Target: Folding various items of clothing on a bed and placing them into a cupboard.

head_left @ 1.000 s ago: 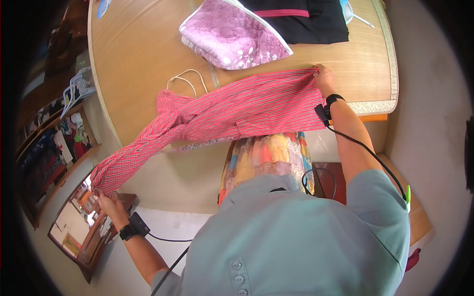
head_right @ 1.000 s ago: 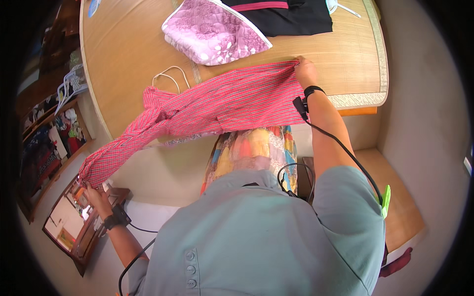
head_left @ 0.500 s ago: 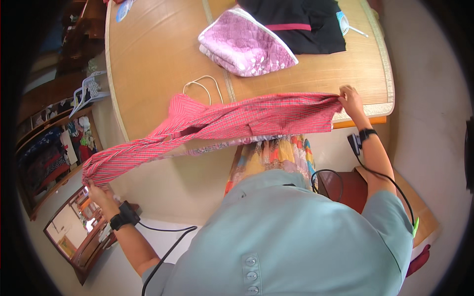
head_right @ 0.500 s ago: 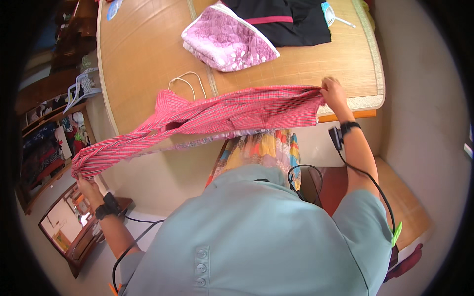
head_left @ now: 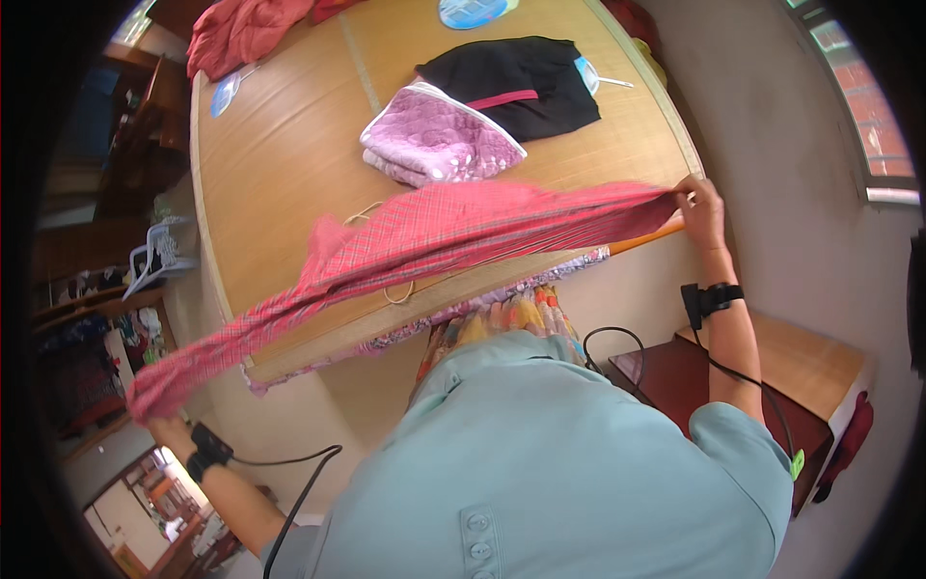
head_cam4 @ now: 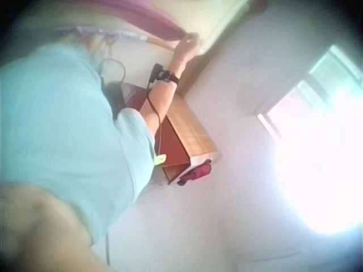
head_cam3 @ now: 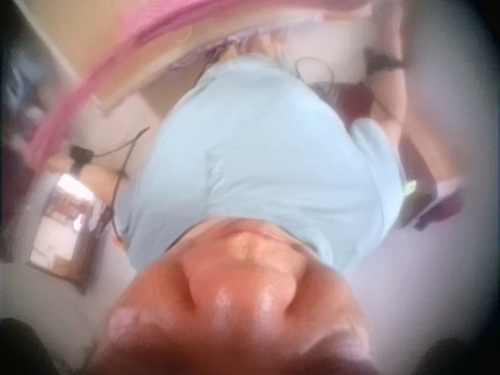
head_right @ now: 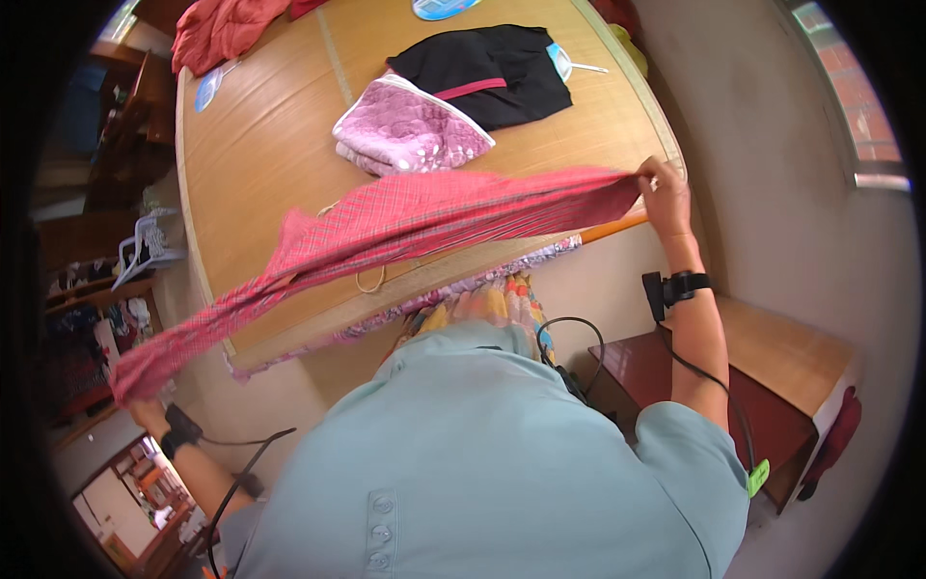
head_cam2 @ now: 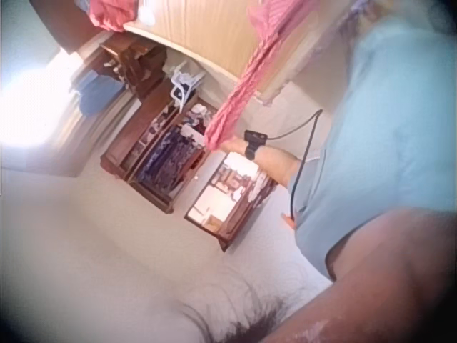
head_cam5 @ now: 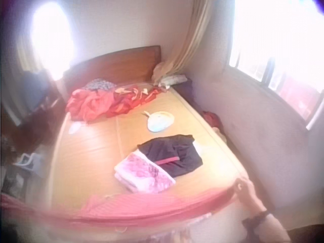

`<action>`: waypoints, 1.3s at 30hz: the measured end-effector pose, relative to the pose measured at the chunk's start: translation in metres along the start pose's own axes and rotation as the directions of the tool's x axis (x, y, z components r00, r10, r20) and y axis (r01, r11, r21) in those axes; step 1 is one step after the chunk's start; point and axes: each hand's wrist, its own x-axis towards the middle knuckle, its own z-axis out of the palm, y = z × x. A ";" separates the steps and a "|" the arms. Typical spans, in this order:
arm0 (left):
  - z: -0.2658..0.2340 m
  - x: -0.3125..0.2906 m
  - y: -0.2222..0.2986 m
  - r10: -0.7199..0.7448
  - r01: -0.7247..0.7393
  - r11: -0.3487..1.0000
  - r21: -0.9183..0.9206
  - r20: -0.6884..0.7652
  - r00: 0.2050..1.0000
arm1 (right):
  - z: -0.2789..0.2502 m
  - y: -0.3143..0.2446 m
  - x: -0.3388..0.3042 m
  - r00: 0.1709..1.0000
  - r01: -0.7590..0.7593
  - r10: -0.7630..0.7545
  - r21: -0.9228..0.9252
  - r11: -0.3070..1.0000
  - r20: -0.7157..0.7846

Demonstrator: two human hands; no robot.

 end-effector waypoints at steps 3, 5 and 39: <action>-0.118 0.061 -0.033 0.296 -0.289 0.812 0.508 0.069 0.953 | 0.023 0.007 -0.039 0.990 -0.103 0.100 0.016 0.995 0.103; -0.101 0.028 -0.075 -0.287 0.270 0.952 -0.147 -0.117 0.951 | 0.030 0.006 -0.092 0.949 -0.223 0.203 0.055 0.973 0.243; -0.162 -0.083 -0.013 -0.090 0.058 0.991 -0.123 -0.273 0.958 | 0.070 -0.068 0.060 0.758 -0.231 -0.092 0.398 0.888 0.646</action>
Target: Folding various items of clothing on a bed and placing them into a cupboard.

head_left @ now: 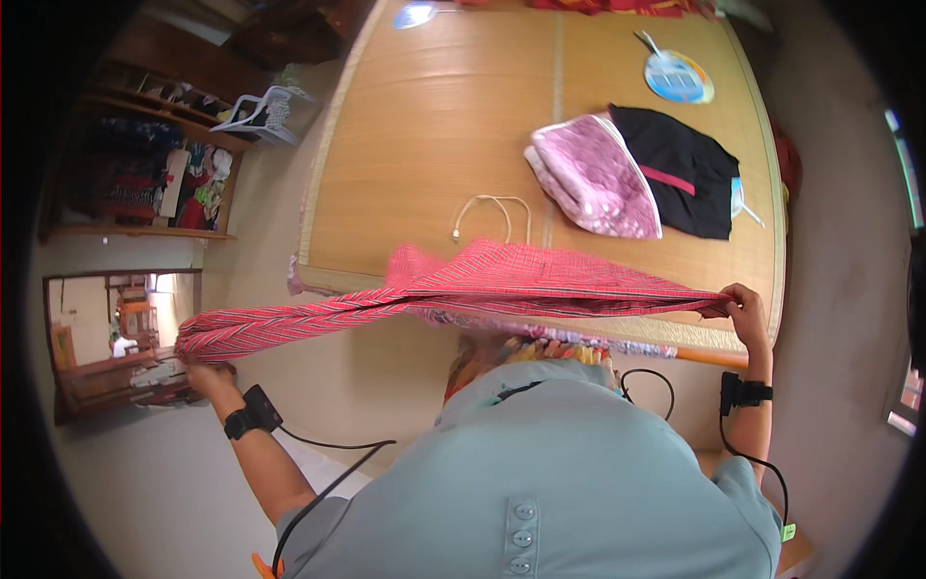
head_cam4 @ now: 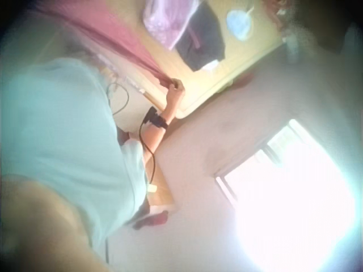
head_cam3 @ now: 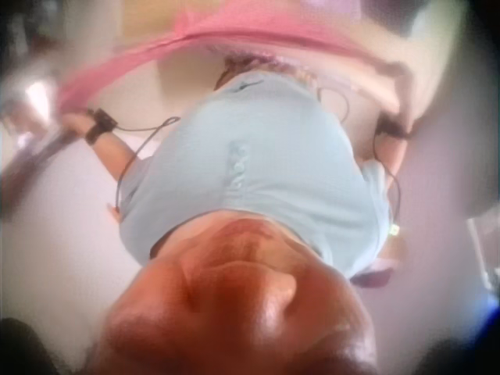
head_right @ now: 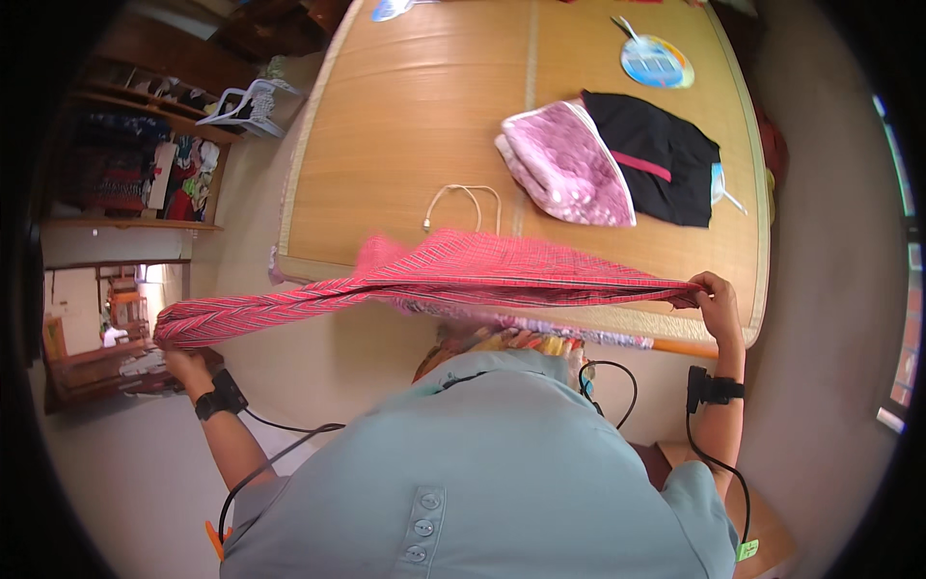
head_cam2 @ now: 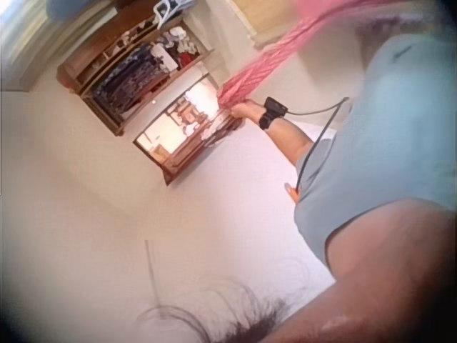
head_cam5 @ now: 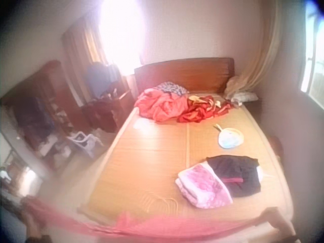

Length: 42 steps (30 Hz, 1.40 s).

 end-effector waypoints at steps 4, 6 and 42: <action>-0.044 0.046 0.021 0.021 -0.032 0.992 -0.124 -0.085 0.996 | 0.044 -0.060 0.014 0.994 0.107 -0.105 -0.075 0.991 0.018; -0.094 0.096 0.020 0.040 -0.055 0.982 -0.180 -0.090 0.995 | 0.072 -0.091 0.021 0.988 0.148 -0.139 -0.157 0.976 0.072; -0.251 0.258 -0.208 -0.232 -0.420 0.101 0.902 0.432 0.872 | 0.372 -0.128 0.237 0.975 0.184 -0.221 -0.522 0.833 -0.009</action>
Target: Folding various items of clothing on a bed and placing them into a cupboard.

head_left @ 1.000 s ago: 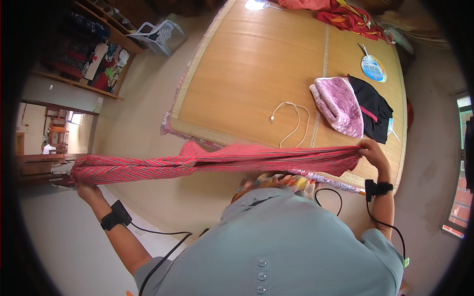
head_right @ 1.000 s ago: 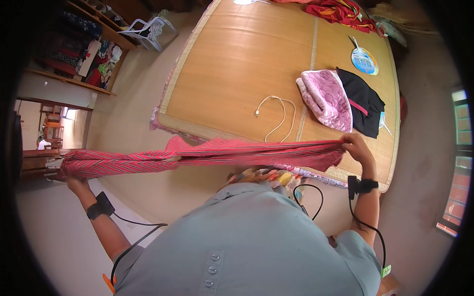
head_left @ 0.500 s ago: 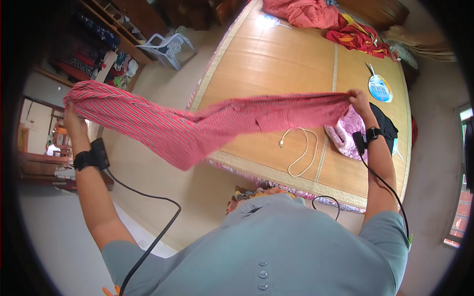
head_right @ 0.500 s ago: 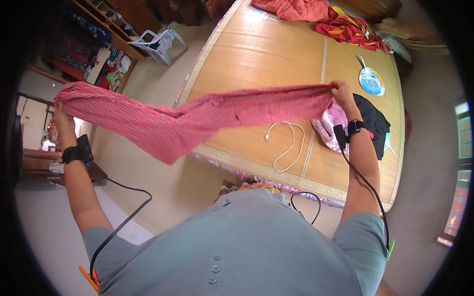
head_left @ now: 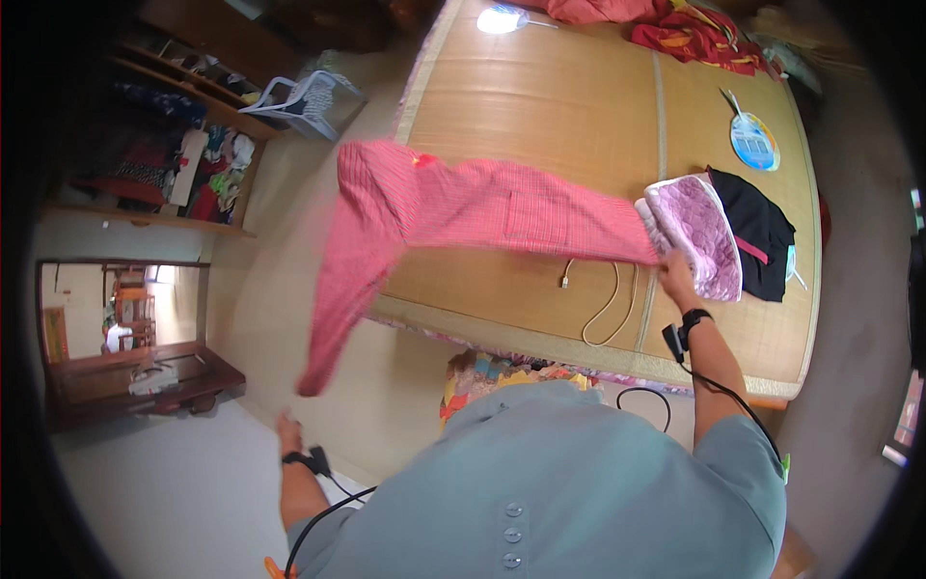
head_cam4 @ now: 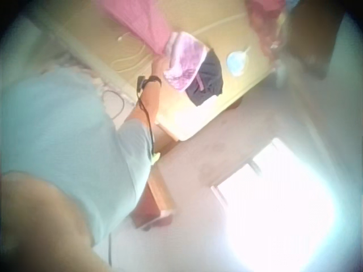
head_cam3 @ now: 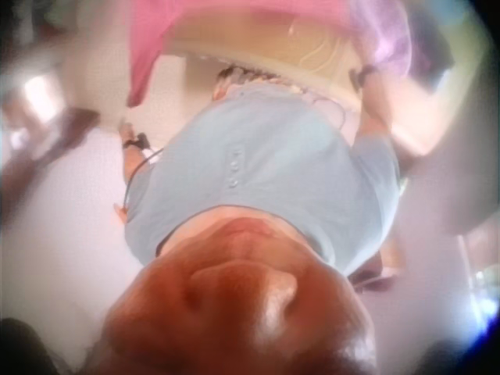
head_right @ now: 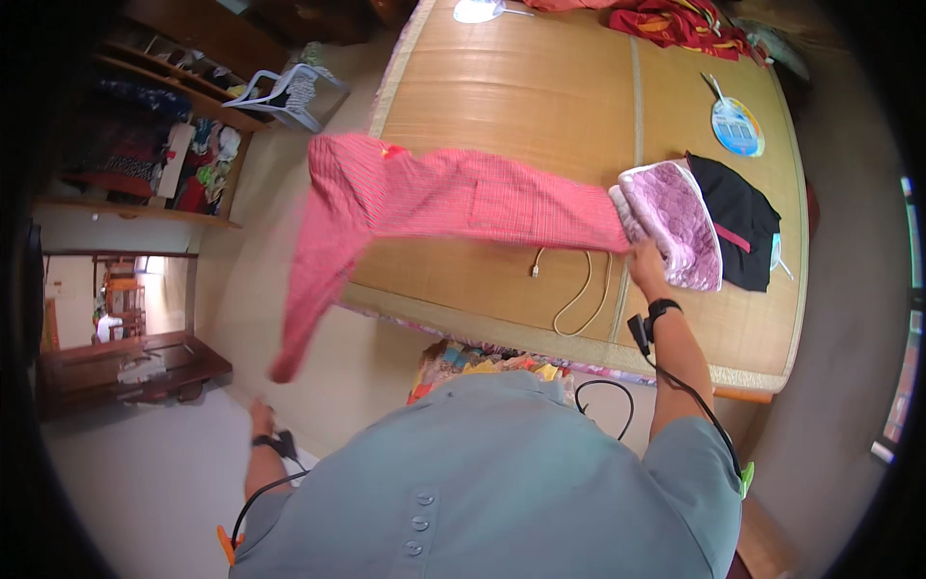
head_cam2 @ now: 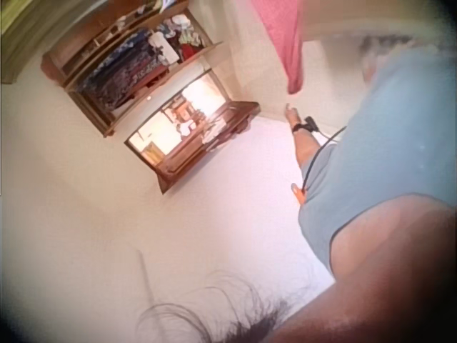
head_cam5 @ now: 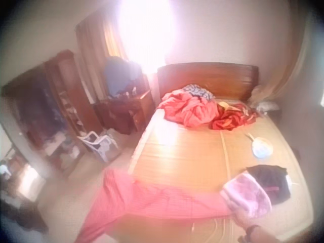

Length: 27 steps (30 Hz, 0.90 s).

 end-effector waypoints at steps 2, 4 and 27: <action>0.070 -0.010 0.005 -0.474 0.573 0.717 -0.396 0.326 0.818 | 0.039 0.038 -0.036 0.911 -0.169 0.152 0.010 0.986 0.383; 0.113 -0.004 0.041 -0.450 0.755 0.385 -0.532 0.605 0.656 | 0.052 0.041 -0.077 0.831 -0.345 0.283 0.045 0.937 0.479; 0.170 0.333 0.524 0.705 -0.698 0.706 -0.120 0.022 0.709 | 0.110 -0.005 0.113 0.983 -0.184 0.183 -0.009 0.983 -0.030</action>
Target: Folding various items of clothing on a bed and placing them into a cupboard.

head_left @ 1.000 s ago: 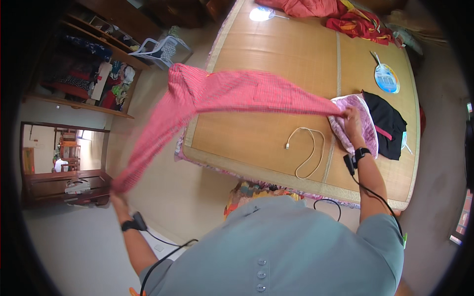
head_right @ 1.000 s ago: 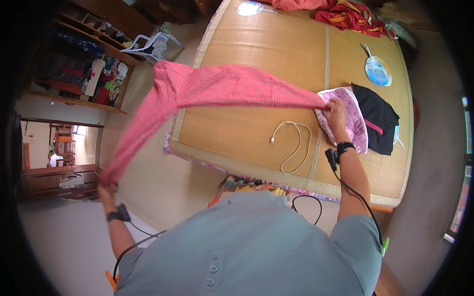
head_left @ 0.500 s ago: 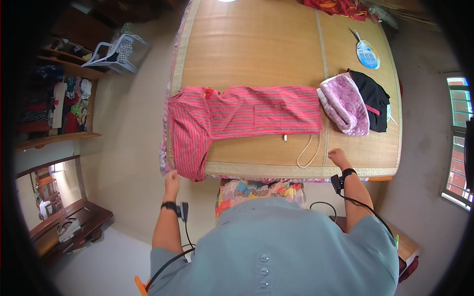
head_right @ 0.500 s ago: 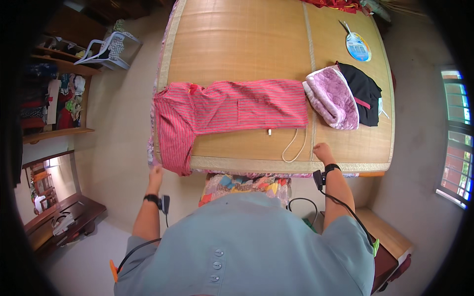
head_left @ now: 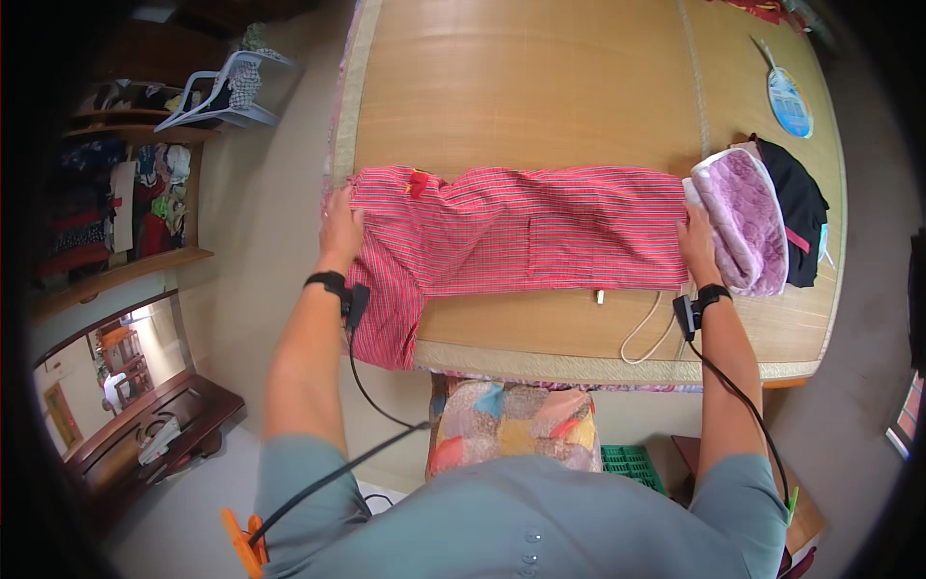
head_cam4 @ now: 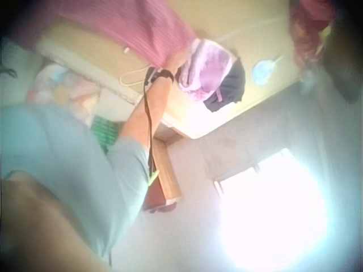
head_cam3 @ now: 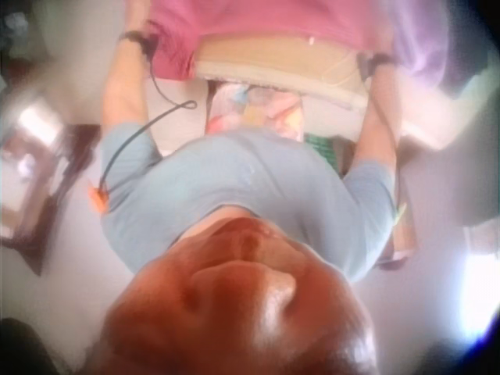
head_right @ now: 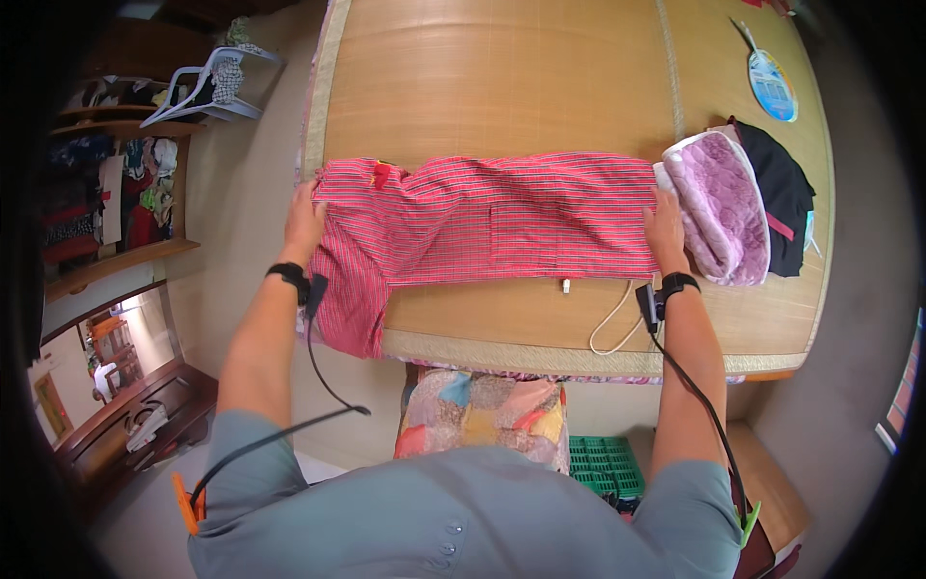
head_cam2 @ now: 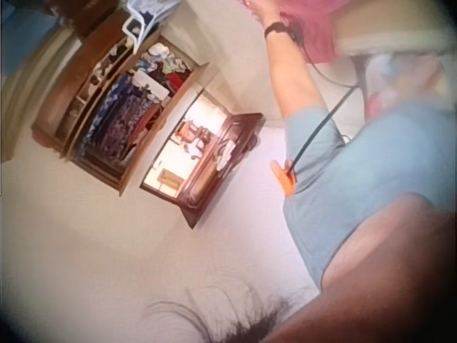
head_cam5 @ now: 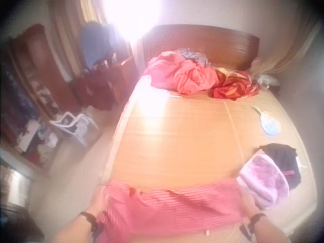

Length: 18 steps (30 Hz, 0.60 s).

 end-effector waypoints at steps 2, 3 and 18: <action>0.009 0.035 0.010 -0.008 0.008 1.000 -0.015 -0.027 1.000 | -0.013 -0.012 0.017 0.998 0.044 -0.051 -0.130 0.991 -0.045; 0.014 0.045 0.010 -0.040 0.042 0.996 0.073 -0.034 0.999 | -0.009 -0.013 0.028 0.991 0.097 -0.116 -0.244 0.965 -0.064; 0.033 0.031 -0.103 -0.470 0.463 0.883 -0.078 -0.150 0.870 | 0.029 0.001 0.107 0.992 -0.045 0.064 -0.172 0.984 0.107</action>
